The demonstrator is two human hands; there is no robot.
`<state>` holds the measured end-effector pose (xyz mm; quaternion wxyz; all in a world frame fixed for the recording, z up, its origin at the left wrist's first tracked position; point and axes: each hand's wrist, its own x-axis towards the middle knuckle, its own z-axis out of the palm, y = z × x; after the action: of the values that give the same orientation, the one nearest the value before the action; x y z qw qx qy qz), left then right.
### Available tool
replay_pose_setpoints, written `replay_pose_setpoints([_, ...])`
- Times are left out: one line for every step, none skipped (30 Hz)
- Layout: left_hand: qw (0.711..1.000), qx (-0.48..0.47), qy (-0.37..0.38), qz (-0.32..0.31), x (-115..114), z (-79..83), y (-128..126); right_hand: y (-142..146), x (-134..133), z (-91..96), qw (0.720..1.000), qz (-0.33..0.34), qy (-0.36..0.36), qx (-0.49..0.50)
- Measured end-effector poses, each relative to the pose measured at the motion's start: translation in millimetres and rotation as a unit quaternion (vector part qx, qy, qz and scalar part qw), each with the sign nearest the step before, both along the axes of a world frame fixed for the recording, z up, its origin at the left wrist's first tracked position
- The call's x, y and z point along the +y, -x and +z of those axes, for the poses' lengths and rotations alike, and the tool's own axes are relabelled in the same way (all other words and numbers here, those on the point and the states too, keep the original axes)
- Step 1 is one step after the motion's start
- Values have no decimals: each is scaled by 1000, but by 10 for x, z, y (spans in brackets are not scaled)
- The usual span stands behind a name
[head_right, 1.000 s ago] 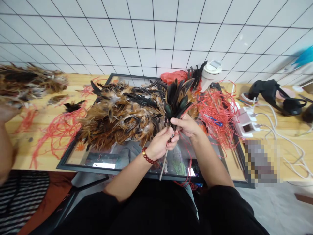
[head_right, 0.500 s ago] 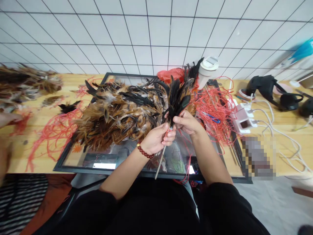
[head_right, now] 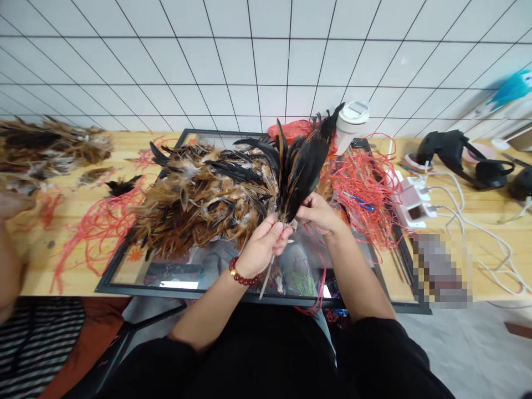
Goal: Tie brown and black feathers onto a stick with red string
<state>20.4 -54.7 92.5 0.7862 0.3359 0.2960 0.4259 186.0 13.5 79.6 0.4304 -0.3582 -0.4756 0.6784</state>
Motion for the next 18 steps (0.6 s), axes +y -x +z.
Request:
replay_pose_setpoints([999, 39, -23, 29, -32, 24, -6, 6, -3, -21, 1000, -5, 7, 14])
replay_pose_setpoints([995, 74, -42, 50, -66, 45, -17, 11, -8, -41, 1000, -6, 14, 20])
replay_pose_setpoints([991, 101, -54, 63, -98, 63, -32, 17, -17, -55, 1000, 3, 20, 22])
replay_pose_setpoints([989, 117, -60, 68, -127, 75, -48, 25, -30, -59, 999, 20, 23, 22])
replay_pose_setpoints([988, 122, -58, 68, -150, 81, -63, 34, -49, -52, 999, 39, 24, 21])
replay_pose_setpoints([990, 116, -48, 65, -165, 83, -74, 45, -72, -35, 998, 54, 25, 18])
replay_pose_setpoints([993, 101, -31, 59, -172, 82, -79, 58, -97, -9, 998, 61, 26, 14])
replay_pose_setpoints([996, 79, -10, 48, -171, 78, -77, 70, -123, 21, 998, 60, 26, 7])
replay_pose_setpoints([998, 52, 13, 30, -162, 74, -68, 82, -147, 52, 998, 56, 24, -5])
replay_pose_setpoints([999, 25, 35, 7, -145, 70, -53, 88, -164, 80, 998, 50, 20, -17])
replay_pose_setpoints([998, -2, 56, -21, -122, 65, -32, 88, -173, 100, 998, 48, 14, -27])
replay_pose_setpoints([995, -27, 77, -49, -94, 59, -9, 77, -168, 113, 998, 49, 4, -36])
replay_pose_setpoints([992, -50, 96, -68, -59, 52, 13, 54, -149, 118, 997, 55, -11, -48])
replay_pose_setpoints([989, -71, 111, -70, -20, 43, 34, 15, -110, 116, 996, 60, -29, -63])
replay_pose_setpoints([987, -90, 122, -56, 24, 31, 50, -39, -51, 108, 994, 54, -47, -78])
replay_pose_setpoints([985, -106, 128, -34, 72, 18, 63, -107, 31, 95, 993, 33, -60, -92])
replay_pose_setpoints([984, -119, 130, -7, 123, 3, 71, -187, 136, 80, 992, -6, -65, -106])
replay_pose_setpoints([983, -128, 129, 17, 174, -15, 76, -275, 263, 64, 989, -63, -64, -120])
